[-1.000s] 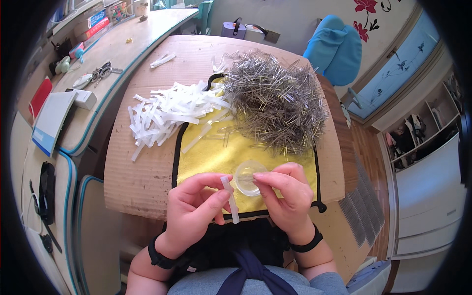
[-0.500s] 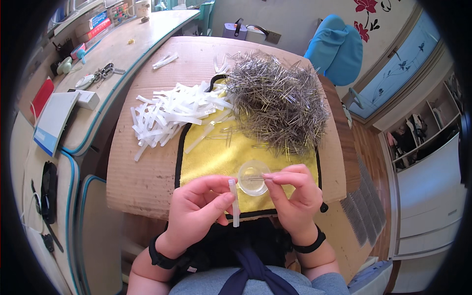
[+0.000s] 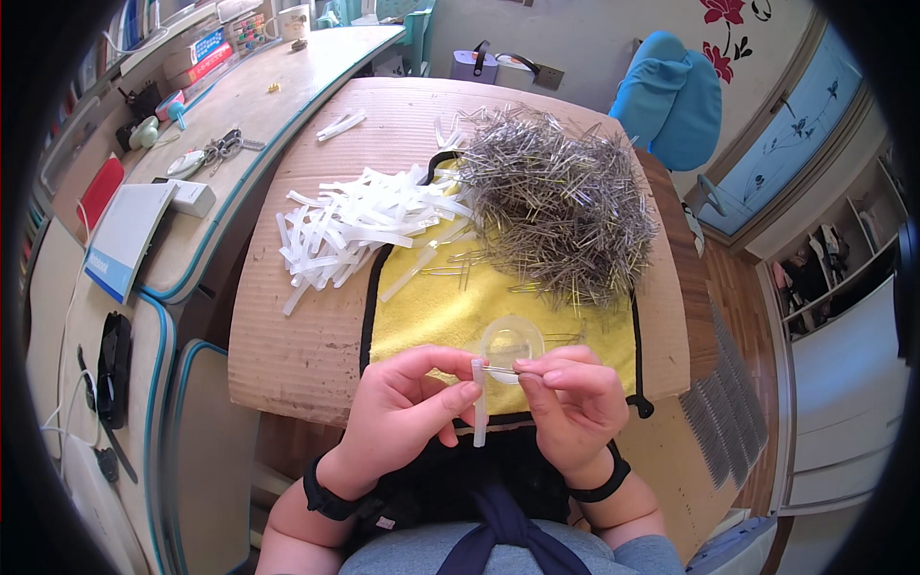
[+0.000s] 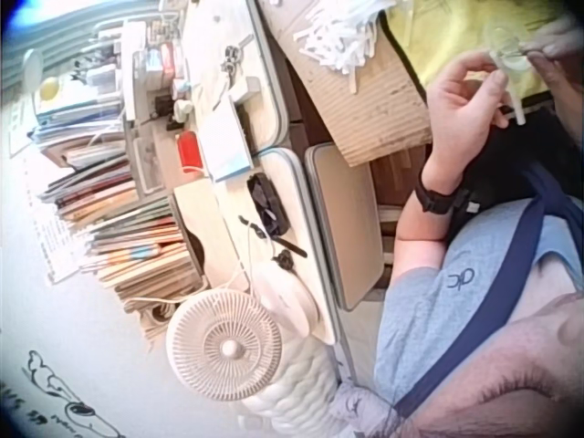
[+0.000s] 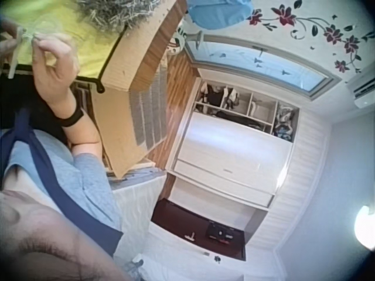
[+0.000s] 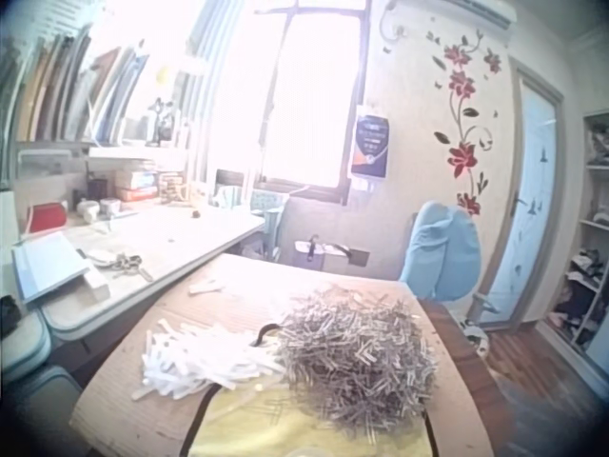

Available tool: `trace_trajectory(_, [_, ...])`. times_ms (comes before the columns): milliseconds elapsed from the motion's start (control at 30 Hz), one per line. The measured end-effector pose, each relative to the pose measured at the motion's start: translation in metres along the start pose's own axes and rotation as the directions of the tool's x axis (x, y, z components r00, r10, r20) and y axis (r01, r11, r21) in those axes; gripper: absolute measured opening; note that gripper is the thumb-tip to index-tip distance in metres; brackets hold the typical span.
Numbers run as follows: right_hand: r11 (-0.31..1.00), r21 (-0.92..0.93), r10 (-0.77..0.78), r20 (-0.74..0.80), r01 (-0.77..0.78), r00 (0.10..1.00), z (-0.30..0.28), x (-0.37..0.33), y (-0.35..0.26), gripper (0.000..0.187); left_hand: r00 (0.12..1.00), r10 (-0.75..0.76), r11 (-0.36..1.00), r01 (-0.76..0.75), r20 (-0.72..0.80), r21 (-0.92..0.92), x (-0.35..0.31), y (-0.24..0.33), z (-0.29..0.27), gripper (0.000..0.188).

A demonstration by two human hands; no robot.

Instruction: Assembling metal pins into plastic strips and arranging them on a board.

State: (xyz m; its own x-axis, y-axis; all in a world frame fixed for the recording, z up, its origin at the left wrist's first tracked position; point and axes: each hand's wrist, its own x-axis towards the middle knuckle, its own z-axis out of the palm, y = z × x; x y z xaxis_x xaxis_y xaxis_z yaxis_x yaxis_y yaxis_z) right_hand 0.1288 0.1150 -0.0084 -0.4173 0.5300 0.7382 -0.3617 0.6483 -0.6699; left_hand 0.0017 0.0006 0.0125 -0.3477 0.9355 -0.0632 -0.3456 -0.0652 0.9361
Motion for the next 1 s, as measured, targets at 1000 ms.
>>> trace_trajectory(1000, [0.726,-0.602,0.372,-0.062,-0.332,0.926,-0.072,0.036,-0.013,0.010,0.978,0.159,0.987,-0.157,-0.133,0.023,0.002,-0.008,0.004,0.018])
